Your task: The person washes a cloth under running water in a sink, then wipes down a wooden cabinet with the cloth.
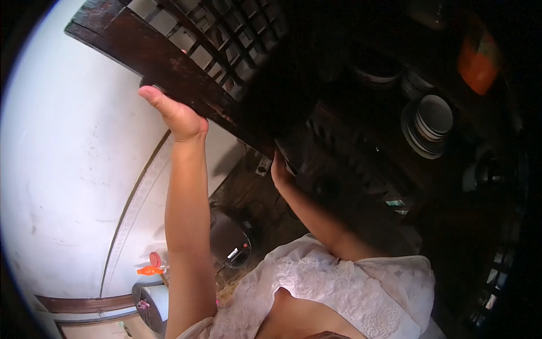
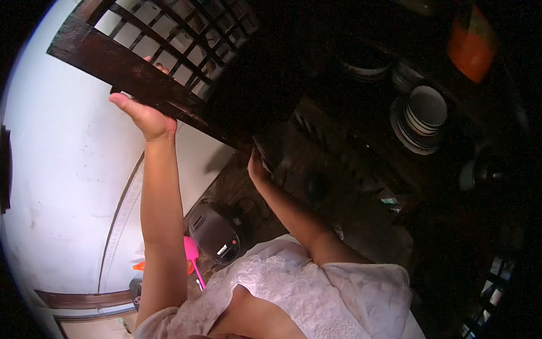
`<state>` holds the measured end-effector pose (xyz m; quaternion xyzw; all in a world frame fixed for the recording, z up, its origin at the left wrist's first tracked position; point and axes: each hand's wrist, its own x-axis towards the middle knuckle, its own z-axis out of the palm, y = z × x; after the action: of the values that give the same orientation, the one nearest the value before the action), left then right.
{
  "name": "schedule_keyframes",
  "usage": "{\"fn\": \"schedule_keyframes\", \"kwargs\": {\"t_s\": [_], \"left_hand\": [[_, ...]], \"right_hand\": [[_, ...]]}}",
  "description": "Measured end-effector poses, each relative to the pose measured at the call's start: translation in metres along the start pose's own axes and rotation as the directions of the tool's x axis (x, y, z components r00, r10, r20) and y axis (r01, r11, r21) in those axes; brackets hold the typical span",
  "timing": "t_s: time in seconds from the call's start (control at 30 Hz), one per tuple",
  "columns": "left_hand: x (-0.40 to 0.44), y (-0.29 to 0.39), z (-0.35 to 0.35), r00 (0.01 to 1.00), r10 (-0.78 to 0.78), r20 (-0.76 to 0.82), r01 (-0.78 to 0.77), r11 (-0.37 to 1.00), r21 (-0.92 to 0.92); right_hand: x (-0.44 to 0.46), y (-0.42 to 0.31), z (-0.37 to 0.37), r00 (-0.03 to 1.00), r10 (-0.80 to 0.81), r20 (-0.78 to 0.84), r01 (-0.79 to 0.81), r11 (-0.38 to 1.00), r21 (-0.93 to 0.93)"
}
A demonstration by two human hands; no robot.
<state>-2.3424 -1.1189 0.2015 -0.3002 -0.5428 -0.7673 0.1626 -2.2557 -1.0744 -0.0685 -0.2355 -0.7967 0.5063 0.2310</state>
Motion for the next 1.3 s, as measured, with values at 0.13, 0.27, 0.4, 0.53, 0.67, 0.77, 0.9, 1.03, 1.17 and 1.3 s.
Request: {"fn": "schedule_keyframes", "kwargs": {"t_s": [0.13,0.27,0.4,0.53,0.67,0.77,0.9,1.03,1.17,1.3], "left_hand": [[-0.004,0.001,0.002,0.998,-0.050,-0.047,0.049,0.998,-0.026],[-0.008,0.007,0.005,0.994,-0.105,0.000,0.104,0.985,-0.136],[0.000,0.003,0.000,0.999,0.036,-0.034,-0.038,0.998,-0.057],[-0.001,0.005,-0.004,0.997,-0.071,0.024,0.074,0.986,-0.151],[-0.002,0.005,-0.002,0.996,-0.087,0.012,0.088,0.975,-0.202],[-0.005,-0.001,-0.008,0.986,-0.157,0.053,0.165,0.926,-0.339],[-0.012,0.007,-0.005,0.988,-0.136,0.078,0.154,0.925,-0.346],[-0.003,0.001,-0.009,0.990,-0.144,0.004,0.137,0.936,-0.323],[0.001,0.000,-0.008,0.993,-0.117,0.011,0.116,0.967,-0.228],[0.002,0.004,-0.006,0.993,-0.111,0.048,0.118,0.979,-0.168]], "right_hand": [[-0.019,-0.032,-0.007,0.851,0.310,0.423,-0.523,0.573,0.631],[-0.041,-0.139,-0.066,0.948,-0.298,-0.115,0.318,0.852,0.415],[0.006,-0.132,-0.049,0.664,-0.727,-0.175,0.747,0.657,0.102],[0.026,-0.081,-0.039,0.625,-0.780,-0.023,0.748,0.590,0.306],[0.021,-0.041,-0.010,0.540,-0.842,-0.017,0.841,0.538,0.059],[0.062,-0.114,-0.033,0.509,-0.851,-0.131,0.860,0.497,0.117],[0.084,-0.172,-0.058,0.232,-0.884,-0.406,0.970,0.179,0.166],[0.076,-0.170,-0.061,0.457,-0.788,-0.412,0.660,-0.010,0.751],[0.040,-0.019,0.012,0.621,-0.784,0.007,0.736,0.585,0.340],[0.036,-0.027,-0.016,0.666,-0.746,-0.010,0.718,0.637,0.279]]}}
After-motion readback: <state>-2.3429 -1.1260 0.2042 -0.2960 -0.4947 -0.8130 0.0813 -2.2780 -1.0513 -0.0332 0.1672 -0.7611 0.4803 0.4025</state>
